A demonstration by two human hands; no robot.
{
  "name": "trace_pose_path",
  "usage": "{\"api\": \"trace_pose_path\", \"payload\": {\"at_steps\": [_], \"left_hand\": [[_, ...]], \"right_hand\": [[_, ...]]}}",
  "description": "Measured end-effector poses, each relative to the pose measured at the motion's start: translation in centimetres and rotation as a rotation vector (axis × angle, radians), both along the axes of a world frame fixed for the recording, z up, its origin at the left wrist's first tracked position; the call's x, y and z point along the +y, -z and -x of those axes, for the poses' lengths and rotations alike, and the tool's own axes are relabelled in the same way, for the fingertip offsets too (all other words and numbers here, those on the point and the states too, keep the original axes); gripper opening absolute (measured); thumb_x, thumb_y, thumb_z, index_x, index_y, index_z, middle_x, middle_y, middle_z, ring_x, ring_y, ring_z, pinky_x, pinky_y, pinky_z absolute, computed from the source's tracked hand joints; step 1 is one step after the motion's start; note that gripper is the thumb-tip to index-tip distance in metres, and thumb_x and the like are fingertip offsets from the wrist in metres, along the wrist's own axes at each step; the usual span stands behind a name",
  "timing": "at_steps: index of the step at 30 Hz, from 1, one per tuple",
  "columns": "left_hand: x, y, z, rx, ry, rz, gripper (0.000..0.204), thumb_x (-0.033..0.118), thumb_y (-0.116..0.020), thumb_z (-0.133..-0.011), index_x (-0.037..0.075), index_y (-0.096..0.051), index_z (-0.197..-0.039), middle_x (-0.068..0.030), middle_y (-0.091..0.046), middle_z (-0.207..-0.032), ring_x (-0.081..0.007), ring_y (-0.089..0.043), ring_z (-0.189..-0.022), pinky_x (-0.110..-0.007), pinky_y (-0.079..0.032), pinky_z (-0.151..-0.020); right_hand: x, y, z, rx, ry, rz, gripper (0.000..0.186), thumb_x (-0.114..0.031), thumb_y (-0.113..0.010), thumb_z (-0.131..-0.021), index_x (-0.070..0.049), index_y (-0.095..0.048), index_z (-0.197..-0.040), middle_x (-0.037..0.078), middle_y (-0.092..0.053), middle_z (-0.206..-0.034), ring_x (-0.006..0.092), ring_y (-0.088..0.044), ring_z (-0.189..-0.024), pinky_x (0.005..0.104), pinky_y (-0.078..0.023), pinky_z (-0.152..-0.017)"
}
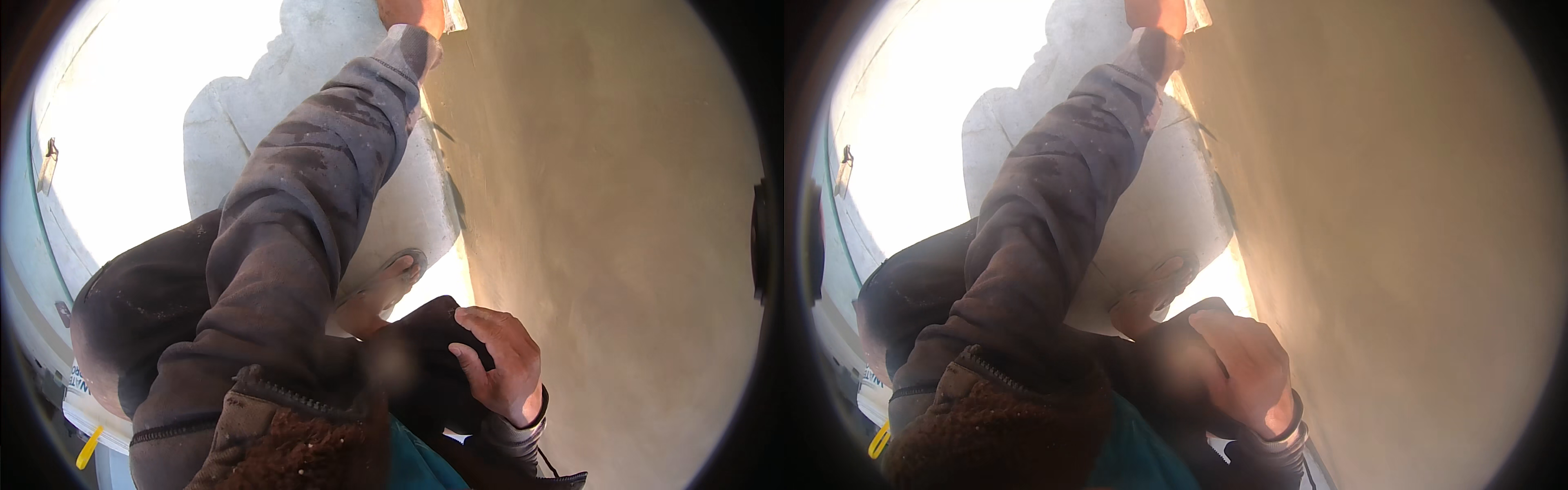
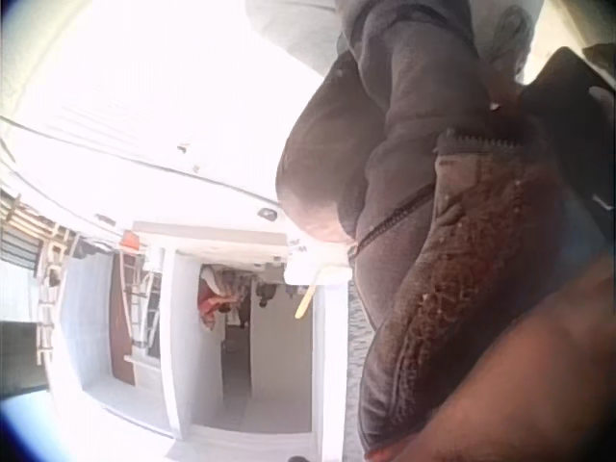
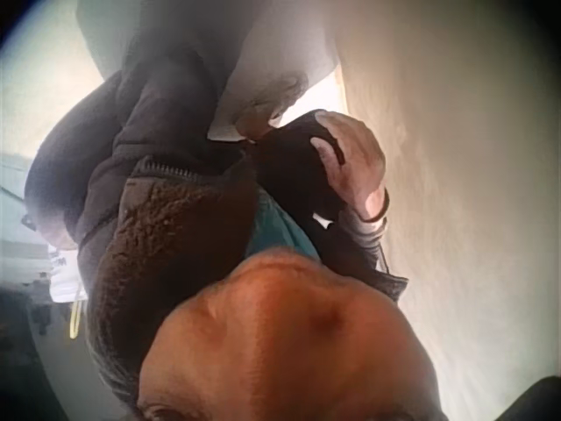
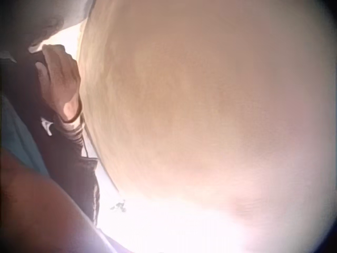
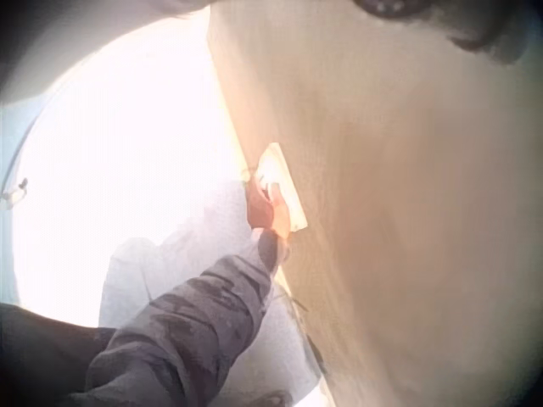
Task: The person uses a hand trowel to smooth a freshly applied concrete surface on a rooftop floor. They repeatedly rub the trowel over the wet concrete in circular and sweeping motions to level and finish the surface.
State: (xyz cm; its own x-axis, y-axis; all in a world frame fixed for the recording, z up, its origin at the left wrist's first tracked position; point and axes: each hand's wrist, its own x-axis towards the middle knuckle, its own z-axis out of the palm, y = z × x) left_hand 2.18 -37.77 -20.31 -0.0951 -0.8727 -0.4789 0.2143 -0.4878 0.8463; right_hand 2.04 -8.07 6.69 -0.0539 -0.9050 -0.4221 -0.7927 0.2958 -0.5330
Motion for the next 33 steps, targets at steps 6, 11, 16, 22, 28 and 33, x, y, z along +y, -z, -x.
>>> {"api": "trace_pose_path", "payload": {"at_steps": [6,11,16,22,28,33], "left_hand": [[27.9,1.3,5.7,-0.067,-0.154,0.498,0.05,-0.001,-0.063,-0.091,0.001,-0.052,-0.139,-0.0227,-0.057,-0.125,-0.0383,-0.057,-0.119,-0.045,-0.044,-0.106],[-3.9,1.9,1.4,-0.382,-0.413,0.556,0.037,0.014,-0.054,-0.099,-0.001,-0.055,-0.132,-0.025,-0.059,-0.125,-0.0415,-0.056,-0.119,-0.045,-0.045,-0.101],[0.5,1.3,2.1,-0.255,-0.376,0.493,0.029,0.007,-0.059,-0.094,0.002,-0.059,-0.122,-0.0249,-0.059,-0.121,-0.039,-0.059,-0.113,-0.047,-0.049,-0.093],[17.9,-3.0,4.9,-0.203,-0.243,0.542,0.039,0.001,-0.058,-0.096,0.001,-0.057,-0.134,-0.0178,-0.06,-0.122,-0.0262,-0.06,-0.111,-0.036,-0.048,-0.095],[-4.9,-1.2,5.2,-0.325,-0.391,0.532,0.037,0.013,-0.054,-0.1,-0.001,-0.053,-0.134,-0.0242,-0.057,-0.126,-0.0413,-0.057,-0.117,-0.045,-0.045,-0.1],[22.7,-1.5,4.4,-0.228,-0.072,0.536,0.044,-0.004,-0.059,-0.092,0.001,-0.052,-0.135,-0.0208,-0.056,-0.119,-0.0386,-0.06,-0.113,-0.045,-0.047,-0.099]], "right_hand": [[-5.5,1.3,-0.4,-0.054,-0.096,0.09,0.035,-0.003,-0.076,-0.076,-0.002,-0.073,-0.111,0.013,-0.075,-0.108,0.0296,-0.072,-0.094,0.0372,-0.057,-0.078],[-4.0,1.5,0.4,-0.083,-0.075,0.002,0.036,-0.009,-0.085,-0.078,-0.002,-0.072,-0.111,0.013,-0.075,-0.109,0.0303,-0.072,-0.097,0.0363,-0.058,-0.084],[-3.4,0.3,0.0,-0.092,-0.065,0.079,0.034,-0.011,-0.085,-0.078,-0.002,-0.072,-0.109,0.013,-0.075,-0.108,0.0289,-0.073,-0.092,0.0364,-0.058,-0.082],[-8.0,-1.7,0.8,0.01,-0.204,0.092,0.019,-0.007,-0.081,-0.08,-0.003,-0.075,-0.097,0.008,-0.075,-0.104,0.0265,-0.073,-0.09,0.0389,-0.059,-0.076],[-2.8,-3.6,0.8,-0.008,-0.03,0.069,0.033,-0.014,-0.084,-0.079,-0.003,-0.072,-0.108,0.013,-0.075,-0.106,0.0289,-0.072,-0.09,0.0373,-0.058,-0.078],[-7.0,-0.5,0.3,-0.07,-0.173,0.147,0.032,-0.013,-0.084,-0.079,-0.003,-0.072,-0.106,0.014,-0.075,-0.104,0.0286,-0.073,-0.089,0.0376,-0.058,-0.077]]}}
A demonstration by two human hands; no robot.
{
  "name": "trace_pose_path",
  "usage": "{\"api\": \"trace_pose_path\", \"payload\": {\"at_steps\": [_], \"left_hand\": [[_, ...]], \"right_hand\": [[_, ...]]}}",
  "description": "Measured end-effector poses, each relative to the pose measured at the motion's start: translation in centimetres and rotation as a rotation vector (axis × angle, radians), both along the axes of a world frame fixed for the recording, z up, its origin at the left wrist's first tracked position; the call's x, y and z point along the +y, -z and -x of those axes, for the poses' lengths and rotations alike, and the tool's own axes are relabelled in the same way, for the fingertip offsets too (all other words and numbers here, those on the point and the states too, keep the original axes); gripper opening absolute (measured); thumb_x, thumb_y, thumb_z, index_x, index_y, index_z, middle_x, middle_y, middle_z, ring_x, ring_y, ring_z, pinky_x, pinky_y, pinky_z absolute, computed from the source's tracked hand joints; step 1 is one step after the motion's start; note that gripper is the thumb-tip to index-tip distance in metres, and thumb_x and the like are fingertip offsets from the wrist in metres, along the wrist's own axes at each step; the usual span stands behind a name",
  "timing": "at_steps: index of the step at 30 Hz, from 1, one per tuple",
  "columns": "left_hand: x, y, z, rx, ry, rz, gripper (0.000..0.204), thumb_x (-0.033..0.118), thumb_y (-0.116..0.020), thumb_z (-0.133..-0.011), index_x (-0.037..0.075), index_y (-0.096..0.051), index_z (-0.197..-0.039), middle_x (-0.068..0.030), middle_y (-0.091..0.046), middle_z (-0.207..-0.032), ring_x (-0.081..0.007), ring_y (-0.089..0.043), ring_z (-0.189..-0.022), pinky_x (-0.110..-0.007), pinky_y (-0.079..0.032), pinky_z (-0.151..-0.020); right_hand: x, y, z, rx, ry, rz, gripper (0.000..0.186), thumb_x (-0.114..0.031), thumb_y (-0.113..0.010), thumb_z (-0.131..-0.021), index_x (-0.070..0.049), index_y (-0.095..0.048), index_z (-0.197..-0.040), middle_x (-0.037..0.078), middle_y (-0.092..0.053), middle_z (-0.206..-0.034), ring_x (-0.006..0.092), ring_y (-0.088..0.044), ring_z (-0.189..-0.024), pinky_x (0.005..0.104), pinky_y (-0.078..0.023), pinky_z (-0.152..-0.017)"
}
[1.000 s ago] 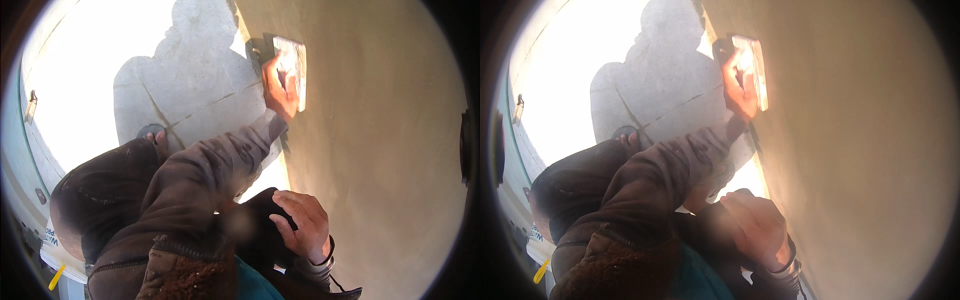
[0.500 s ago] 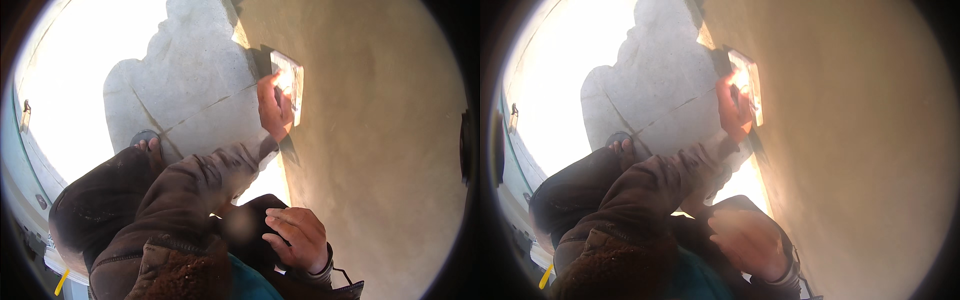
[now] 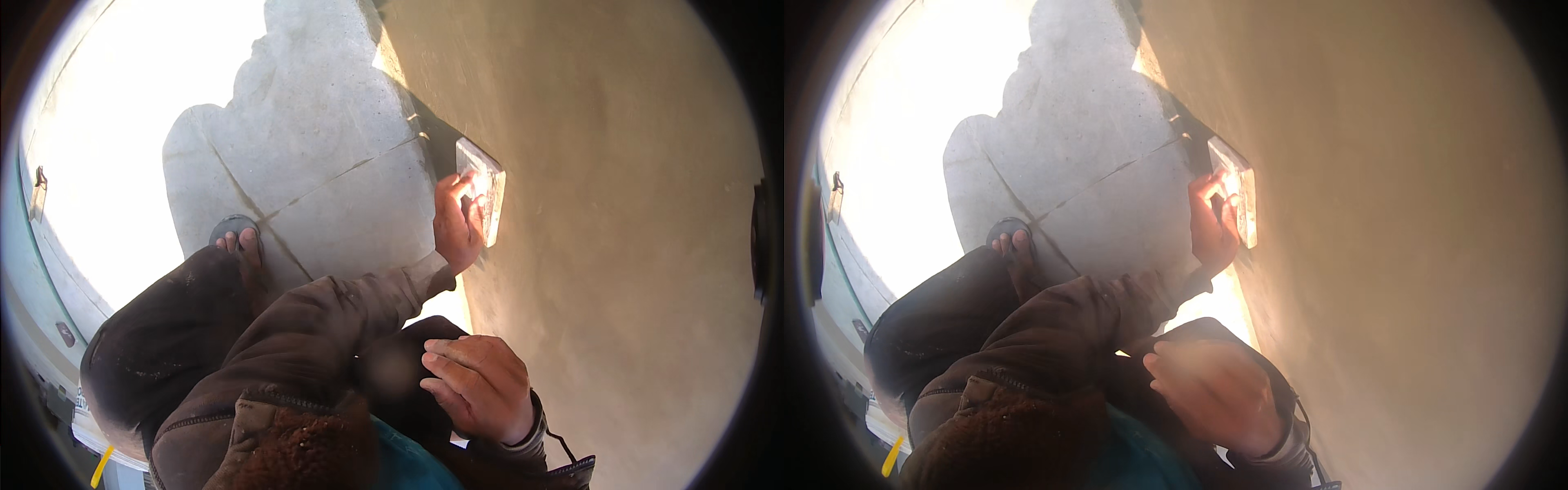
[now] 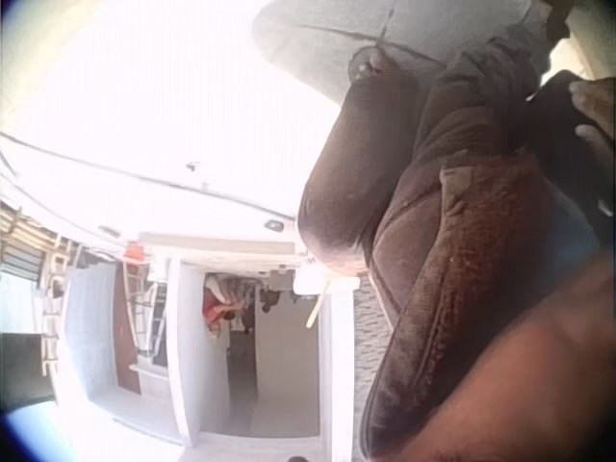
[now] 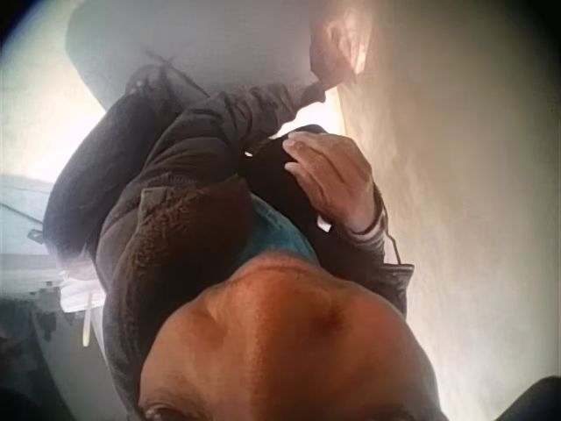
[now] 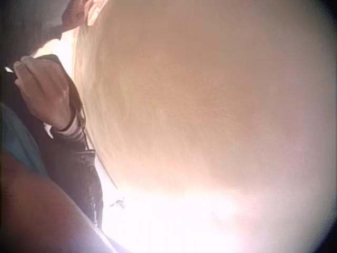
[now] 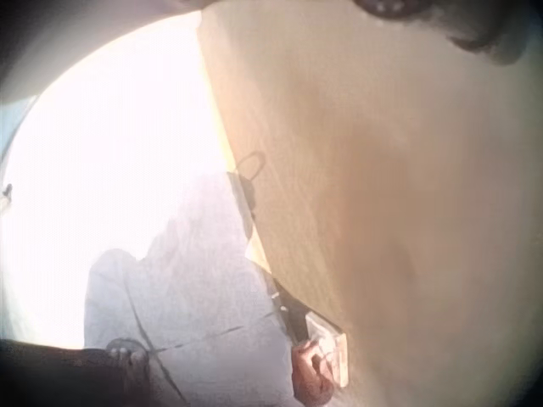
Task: The person uses a hand trowel to smooth a freshly applied concrete surface on a rooftop floor. They repeatedly rub the trowel over the wet concrete in circular and sweeping motions to level and finish the surface.
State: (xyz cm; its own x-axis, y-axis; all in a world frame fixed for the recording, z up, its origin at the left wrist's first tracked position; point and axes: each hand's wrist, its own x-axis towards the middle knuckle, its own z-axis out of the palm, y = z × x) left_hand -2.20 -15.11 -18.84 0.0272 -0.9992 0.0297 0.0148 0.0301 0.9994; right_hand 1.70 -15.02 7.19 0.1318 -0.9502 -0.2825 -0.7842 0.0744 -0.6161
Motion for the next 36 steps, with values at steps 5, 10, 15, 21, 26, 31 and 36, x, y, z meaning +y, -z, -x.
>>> {"api": "trace_pose_path", "payload": {"at_steps": [5,10,15,21,26,31,36], "left_hand": [[-14.4,-1.7,-1.7,0.066,-0.206,0.085,0.043,0.004,-0.059,-0.095,0.004,-0.05,-0.137,-0.0219,-0.054,-0.12,-0.044,-0.058,-0.11,-0.049,-0.05,-0.091],[-25.1,-1.2,-2.4,-0.118,-0.369,0.163,0.043,0.021,-0.048,-0.105,-0.004,-0.049,-0.139,-0.0274,-0.058,-0.132,-0.0422,-0.053,-0.127,-0.044,-0.041,-0.108],[0.5,0.8,1.7,0.233,-0.167,-0.156,0.043,0.0,-0.057,-0.097,-0.002,-0.045,-0.138,-0.0255,-0.051,-0.124,-0.0417,-0.058,-0.111,-0.045,-0.049,-0.095],[-4.5,-1.5,-3.8,0.318,0.05,-0.555,0.045,0.011,-0.049,-0.104,-0.003,-0.037,-0.146,-0.0216,-0.054,-0.127,-0.0268,-0.06,-0.111,-0.038,-0.049,-0.092],[-27.6,5.3,-8.4,-0.046,-0.253,-0.019,0.052,0.027,-0.05,-0.103,-0.005,-0.047,-0.144,-0.0245,-0.055,-0.135,-0.0389,-0.057,-0.122,-0.044,-0.044,-0.104],[-39.9,12.0,-9.3,-0.552,-0.076,0.266,0.032,0.02,-0.037,-0.105,-0.003,-0.06,-0.102,-0.0291,-0.06,-0.105,-0.0469,-0.057,-0.105,-0.052,-0.045,-0.09],[-43.1,11.8,-9.0,-0.76,0.004,0.535,0.031,0.017,-0.035,-0.104,-0.002,-0.055,-0.09,-0.0276,-0.06,-0.086,-0.048,-0.059,-0.089,-0.056,-0.045,-0.08]], "right_hand": [[1.0,-1.2,0.4,-0.024,-0.005,-0.065,0.027,-0.005,-0.08,-0.079,-0.004,-0.074,-0.105,0.01,-0.074,-0.11,0.0272,-0.072,-0.095,0.0373,-0.058,-0.077],[6.3,-4.8,0.1,0.033,0.108,-0.066,0.038,-0.011,-0.088,-0.074,-0.003,-0.071,-0.107,0.014,-0.076,-0.104,0.0292,-0.073,-0.088,0.0375,-0.058,-0.077],[4.2,-4.2,-0.8,-0.034,-0.006,-0.015,0.032,-0.016,-0.085,-0.08,-0.004,-0.071,-0.106,0.013,-0.076,-0.103,0.0276,-0.073,-0.086,0.0391,-0.059,-0.075],[-0.2,-2.8,1.5,-0.057,-0.049,0.001,0.022,-0.007,-0.08,-0.078,-0.003,-0.074,-0.099,0.013,-0.073,-0.097,0.0269,-0.069,-0.075,0.0366,-0.057,-0.067],[1.2,-1.8,1.0,-0.018,-0.079,-0.046,0.029,-0.011,-0.083,-0.077,-0.001,-0.073,-0.103,0.015,-0.075,-0.1,0.0292,-0.072,-0.082,0.0377,-0.058,-0.073],[3.0,-2.7,1.2,0.038,-0.004,-0.054,0.031,-0.01,-0.084,-0.077,0.0,-0.072,-0.103,0.015,-0.074,-0.1,0.0305,-0.072,-0.083,0.0388,-0.057,-0.074],[3.1,-4.4,1.9,0.032,0.011,-0.049,0.024,-0.007,-0.08,-0.08,0.002,-0.072,-0.101,0.015,-0.071,-0.097,0.0302,-0.068,-0.076,0.0397,-0.055,-0.066]]}}
